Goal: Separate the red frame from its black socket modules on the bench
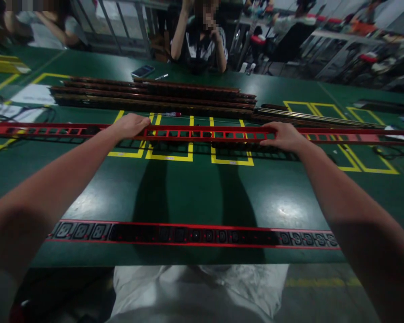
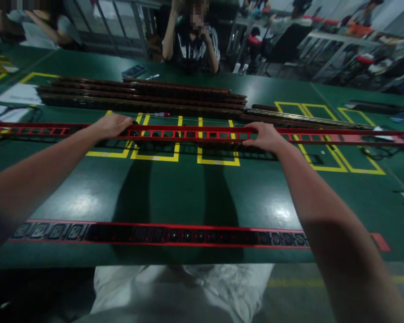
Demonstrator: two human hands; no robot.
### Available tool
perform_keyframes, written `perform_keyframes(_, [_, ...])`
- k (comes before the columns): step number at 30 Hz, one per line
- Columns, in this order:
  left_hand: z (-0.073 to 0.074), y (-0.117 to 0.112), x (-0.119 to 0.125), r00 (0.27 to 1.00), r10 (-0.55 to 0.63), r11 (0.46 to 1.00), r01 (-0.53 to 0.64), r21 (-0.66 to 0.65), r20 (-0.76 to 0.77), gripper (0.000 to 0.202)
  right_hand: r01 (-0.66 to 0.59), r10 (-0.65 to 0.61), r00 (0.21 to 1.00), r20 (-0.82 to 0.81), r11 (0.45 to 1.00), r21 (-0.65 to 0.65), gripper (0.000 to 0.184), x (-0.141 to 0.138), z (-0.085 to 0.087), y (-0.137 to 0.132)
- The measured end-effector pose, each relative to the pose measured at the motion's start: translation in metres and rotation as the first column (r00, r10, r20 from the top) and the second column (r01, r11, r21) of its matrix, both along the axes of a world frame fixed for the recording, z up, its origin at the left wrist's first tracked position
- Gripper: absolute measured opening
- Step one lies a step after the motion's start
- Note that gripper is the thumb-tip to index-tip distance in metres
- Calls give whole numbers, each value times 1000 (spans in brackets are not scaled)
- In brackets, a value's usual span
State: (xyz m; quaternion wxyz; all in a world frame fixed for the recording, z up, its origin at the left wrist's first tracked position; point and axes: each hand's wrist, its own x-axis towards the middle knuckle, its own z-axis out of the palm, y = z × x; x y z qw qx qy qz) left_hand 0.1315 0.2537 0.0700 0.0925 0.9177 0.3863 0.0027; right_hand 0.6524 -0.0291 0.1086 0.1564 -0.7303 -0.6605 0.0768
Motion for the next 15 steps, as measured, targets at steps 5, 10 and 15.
perform_keyframes(5, [11,-1,29,962,263,962,-267,-58,-72,87,-11,11,999,50,1000,3,69,-5,22,-4])
perform_keyframes(10, [25,9,8,953,303,946,-304,-109,-28,84,-43,42,994,101,999,8,61,-10,42,-9])
perform_keyframes(15, [29,53,-82,918,357,934,-356,40,-173,79,-32,29,985,169,999,15,59,-12,63,-17])
